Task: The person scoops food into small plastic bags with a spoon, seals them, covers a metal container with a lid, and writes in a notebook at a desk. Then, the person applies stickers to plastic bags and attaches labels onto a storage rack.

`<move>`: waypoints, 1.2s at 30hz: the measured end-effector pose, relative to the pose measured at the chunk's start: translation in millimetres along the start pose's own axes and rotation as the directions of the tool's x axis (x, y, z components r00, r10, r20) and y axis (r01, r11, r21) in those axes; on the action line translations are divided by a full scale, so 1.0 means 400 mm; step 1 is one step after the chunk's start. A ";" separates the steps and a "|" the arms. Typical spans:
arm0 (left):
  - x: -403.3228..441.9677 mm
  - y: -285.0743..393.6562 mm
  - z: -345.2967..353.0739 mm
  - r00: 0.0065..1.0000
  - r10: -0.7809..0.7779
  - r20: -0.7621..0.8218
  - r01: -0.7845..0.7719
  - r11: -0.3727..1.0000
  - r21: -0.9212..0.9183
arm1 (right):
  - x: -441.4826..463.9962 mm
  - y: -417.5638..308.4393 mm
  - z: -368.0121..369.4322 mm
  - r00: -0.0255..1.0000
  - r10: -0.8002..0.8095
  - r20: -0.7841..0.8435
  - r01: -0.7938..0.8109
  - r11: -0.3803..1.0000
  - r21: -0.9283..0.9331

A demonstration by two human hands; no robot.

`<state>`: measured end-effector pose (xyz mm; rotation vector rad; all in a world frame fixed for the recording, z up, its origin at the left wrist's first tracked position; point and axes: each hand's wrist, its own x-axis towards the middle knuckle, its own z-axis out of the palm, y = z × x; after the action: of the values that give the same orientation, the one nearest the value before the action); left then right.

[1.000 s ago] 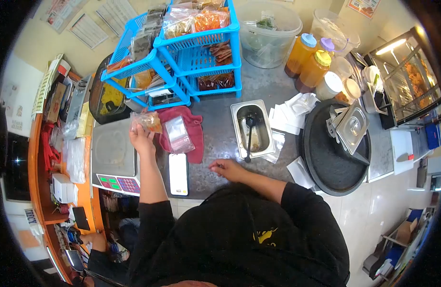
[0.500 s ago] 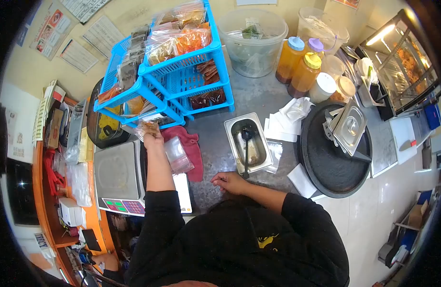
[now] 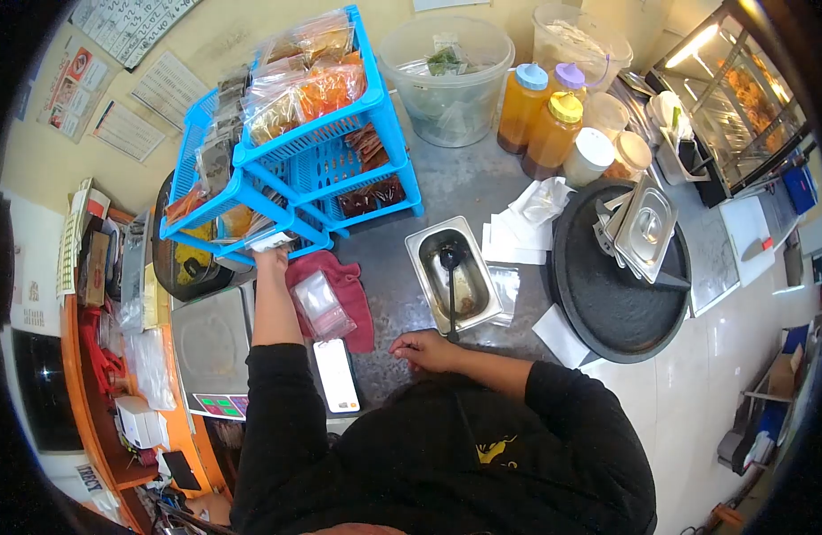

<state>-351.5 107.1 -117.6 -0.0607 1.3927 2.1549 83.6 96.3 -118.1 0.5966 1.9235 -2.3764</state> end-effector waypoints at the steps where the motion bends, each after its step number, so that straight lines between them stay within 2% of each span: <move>1: 0.013 -0.013 0.018 0.999 0.033 -0.034 -0.037 0.990 -0.139 | -0.001 -0.003 -0.001 1.000 0.003 0.000 -0.003 1.000 -0.003; 4: 0.053 -0.008 0.091 0.996 0.030 -0.081 -0.049 0.967 -0.250 | 0.000 -0.007 -0.003 1.000 0.019 0.018 -0.018 0.999 -0.040; 9: 0.094 0.002 0.150 0.997 0.031 -0.070 -0.044 0.982 -0.184 | 0.002 -0.017 -0.010 0.999 0.042 0.022 -0.041 0.998 -0.037; 13: 0.116 0.022 0.125 0.998 0.059 -0.026 -0.057 0.996 0.065 | -0.001 -0.007 -0.012 0.998 0.059 0.035 -0.061 0.996 0.066; 16: 0.103 0.055 0.079 0.988 0.150 0.018 -0.144 0.901 0.408 | 0.002 0.003 -0.014 0.997 0.058 0.051 -0.062 0.995 0.083; 19: 0.084 0.087 0.046 0.945 0.300 0.129 -0.291 0.597 0.747 | -0.002 -0.015 -0.015 0.998 0.043 0.045 -0.045 0.997 0.055; 21: 0.070 0.086 0.038 0.876 0.364 0.315 -0.417 0.247 0.874 | 0.003 0.000 -0.012 0.997 0.054 0.046 -0.057 0.997 0.061; 23: 0.056 0.074 0.046 0.787 0.364 0.498 -0.507 -0.077 0.858 | 0.008 0.010 -0.007 0.998 0.051 0.044 -0.053 0.997 0.049; 25: 0.051 0.033 0.054 0.689 0.289 0.665 -0.572 -0.347 0.743 | 0.006 0.008 -0.007 0.999 0.035 0.037 -0.036 0.999 0.021; 28: 0.049 -0.031 0.051 0.572 0.156 0.805 -0.570 -0.631 0.526 | 0.000 -0.008 -0.009 1.000 -0.010 0.019 0.011 0.999 -0.047; 31: 0.058 -0.059 0.040 0.502 0.147 0.852 -0.535 -0.721 0.440 | -0.004 -0.021 -0.011 1.000 -0.002 0.026 0.004 0.998 -0.063; 33: 0.048 -0.060 0.023 0.507 0.197 0.839 -0.572 -0.652 0.498 | -0.003 -0.018 -0.010 0.999 -0.042 0.027 0.044 0.995 -0.084; 36: -0.015 -0.047 0.024 0.560 0.287 0.777 -0.658 -0.417 0.627 | 0.000 -0.012 -0.015 0.998 -0.033 0.063 0.039 0.994 -0.098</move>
<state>-334.7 118.3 -126.7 1.8162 2.8083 0.6264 84.0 103.0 -114.4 0.4822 2.0287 -2.2743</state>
